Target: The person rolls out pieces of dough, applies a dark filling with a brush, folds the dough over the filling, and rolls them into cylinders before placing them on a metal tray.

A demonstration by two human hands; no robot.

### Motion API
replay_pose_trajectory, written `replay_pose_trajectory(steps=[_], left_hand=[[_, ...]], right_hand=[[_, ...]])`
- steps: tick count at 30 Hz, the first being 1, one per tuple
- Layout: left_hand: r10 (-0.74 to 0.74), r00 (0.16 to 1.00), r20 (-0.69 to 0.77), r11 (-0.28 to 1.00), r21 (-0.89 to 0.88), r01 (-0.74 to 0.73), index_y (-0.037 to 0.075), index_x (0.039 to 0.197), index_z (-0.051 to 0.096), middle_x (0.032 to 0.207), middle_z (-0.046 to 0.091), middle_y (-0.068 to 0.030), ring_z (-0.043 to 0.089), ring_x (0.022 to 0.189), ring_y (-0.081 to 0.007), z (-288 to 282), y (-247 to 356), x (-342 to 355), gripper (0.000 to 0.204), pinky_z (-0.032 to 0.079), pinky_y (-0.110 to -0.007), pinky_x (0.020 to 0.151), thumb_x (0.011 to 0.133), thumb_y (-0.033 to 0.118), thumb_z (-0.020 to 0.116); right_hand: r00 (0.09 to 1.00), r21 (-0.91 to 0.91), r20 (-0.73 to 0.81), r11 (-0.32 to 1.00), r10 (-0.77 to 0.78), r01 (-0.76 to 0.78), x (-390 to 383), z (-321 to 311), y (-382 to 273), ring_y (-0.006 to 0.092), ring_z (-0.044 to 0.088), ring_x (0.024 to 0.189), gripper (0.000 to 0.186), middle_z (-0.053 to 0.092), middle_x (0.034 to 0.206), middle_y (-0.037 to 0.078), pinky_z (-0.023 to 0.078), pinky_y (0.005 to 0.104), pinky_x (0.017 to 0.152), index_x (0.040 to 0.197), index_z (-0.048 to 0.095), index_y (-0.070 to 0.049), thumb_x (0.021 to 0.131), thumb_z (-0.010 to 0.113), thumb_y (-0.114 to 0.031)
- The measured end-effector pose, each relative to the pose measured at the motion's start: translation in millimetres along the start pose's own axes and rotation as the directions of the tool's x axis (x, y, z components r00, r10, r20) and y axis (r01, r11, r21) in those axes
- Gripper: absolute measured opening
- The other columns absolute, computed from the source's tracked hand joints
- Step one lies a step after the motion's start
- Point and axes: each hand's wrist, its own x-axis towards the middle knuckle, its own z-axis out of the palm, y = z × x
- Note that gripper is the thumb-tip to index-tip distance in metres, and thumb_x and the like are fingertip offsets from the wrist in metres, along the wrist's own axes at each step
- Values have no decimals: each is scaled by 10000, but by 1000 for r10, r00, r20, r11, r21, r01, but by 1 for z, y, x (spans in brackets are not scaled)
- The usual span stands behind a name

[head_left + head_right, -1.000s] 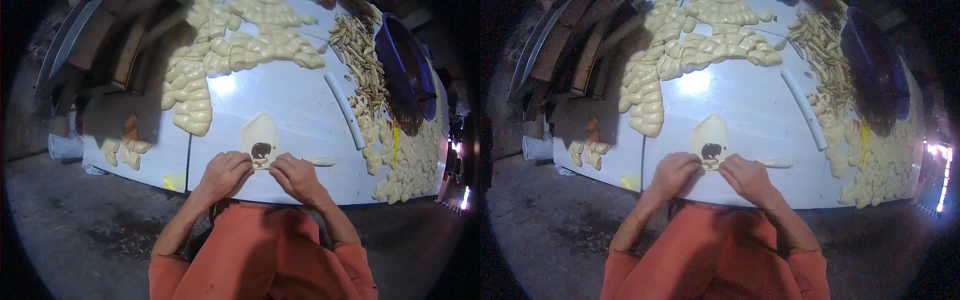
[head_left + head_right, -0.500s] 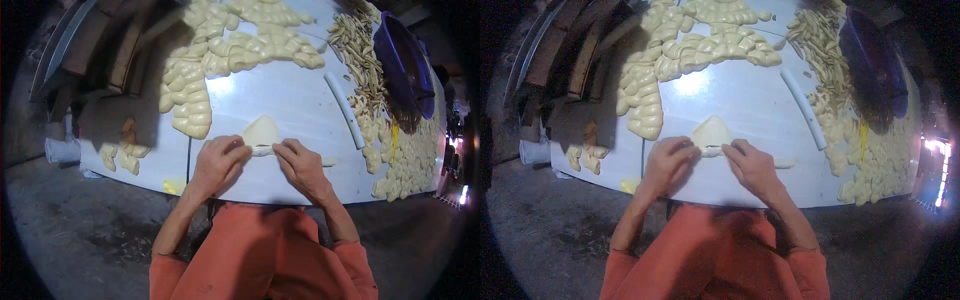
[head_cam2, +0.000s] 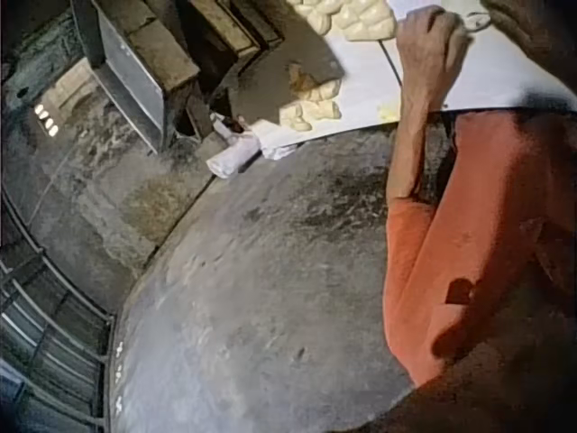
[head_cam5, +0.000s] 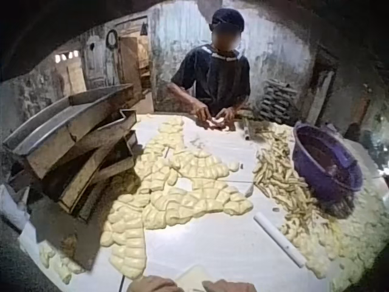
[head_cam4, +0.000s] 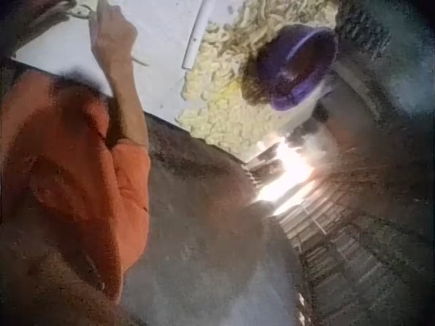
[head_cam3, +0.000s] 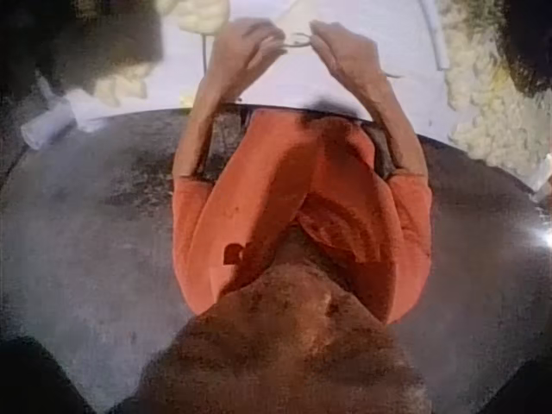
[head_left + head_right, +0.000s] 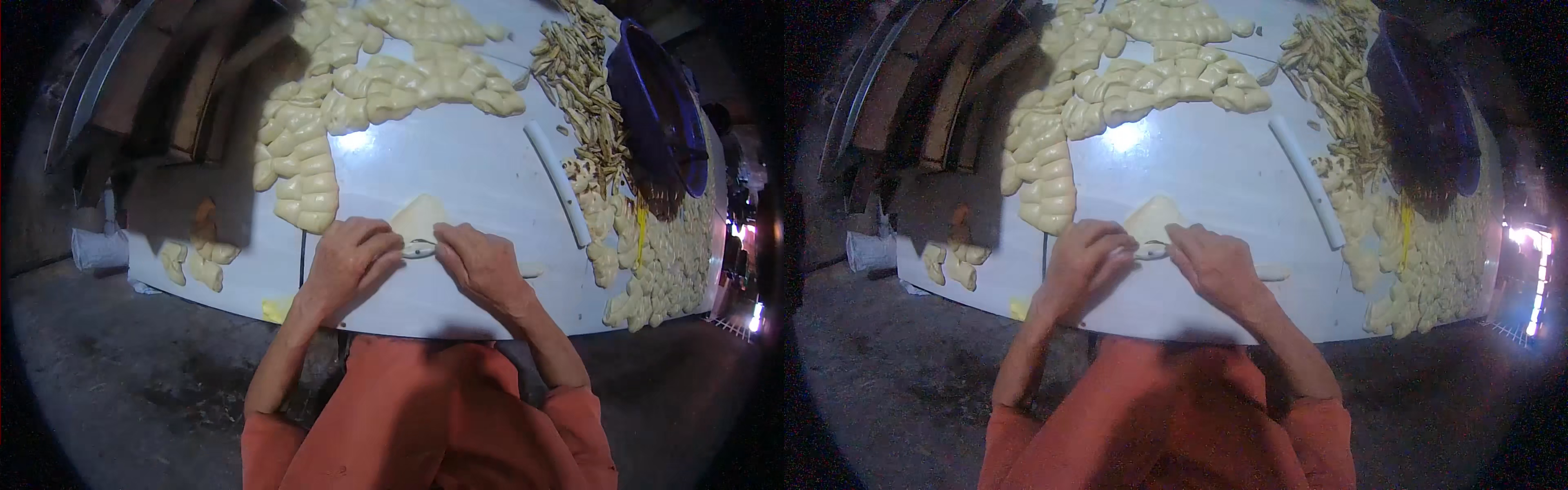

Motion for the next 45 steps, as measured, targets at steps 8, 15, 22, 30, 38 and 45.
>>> replay_pose_trajectory(steps=[8, 15, 22, 30, 38, 45], left_hand=[[111, 993, -28, 991, 73, -109, 82, 953, 706, 966, 676, -37, 652, 904, -236, 8, -3, 4, 170, 482, -390, 752, 826, 144, 801], [-39, 984, -176, 998, 39, 47, 83, 990, 722, 972, 691, -59, 655, 862, -266, 9, 1, 4, 146, 492, -407, 715, 858, 124, 769], [77, 989, -124, 979, 197, -52, 143, 1107, 732, 1008, 657, -24, 639, 911, -225, 13, -12, 3, 262, 469, -388, 732, 847, 135, 762], [56, 990, -126, 982, 184, -32, 157, 1146, 716, 1091, 661, -34, 638, 971, -235, 17, -6, 1, 308, 475, -395, 792, 843, 155, 769], [66, 998, 13, 970, 235, -67, 148, 1298, 641, 1323, 609, -84, 553, 1239, -290, 1, -4, 15, 521, 421, -475, 1005, 865, 417, 747], [-43, 973, 228, 914, 401, -53, 206, 1551, 469, 1627, 398, -122, 266, 1543, -378, 15, -24, 22, 891, 191, -654, 1210, 851, 747, 579]], right_hand=[[982, -34, 80, 985, -168, 171, 11, 6, 3, 258, 652, 724, 137, 584, 919, 68, 531, 404, 591, 975, 653, -97, 951, 684, -229], [990, -71, -19, 988, 138, -139, 12, 2, -4, 267, 678, 784, 195, 629, 971, 79, 556, 405, 626, 1132, 645, -91, 979, 662, -210], [984, -176, 81, 970, -156, 168, 3, -4, 20, 269, 680, 790, 265, 653, 1008, 71, 552, 400, 647, 1139, 649, -103, 903, 733, -186], [993, -185, -28, 977, -117, 110, 7, -7, 21, 260, 672, 756, 131, 637, 930, 68, 550, 395, 625, 1046, 674, -94, 946, 690, -177], [998, -63, 69, 998, 12, -8, 18, -29, 18, 333, 647, 1141, 455, 653, 1304, 165, 539, 439, 939, 1324, 630, -55, 944, 693, -298], [963, -355, 232, 911, -133, 212, 21, -10, 34, 311, 409, 1471, 700, 488, 1564, 116, 210, 611, 1232, 1482, 513, -69, 993, 519, -571]])
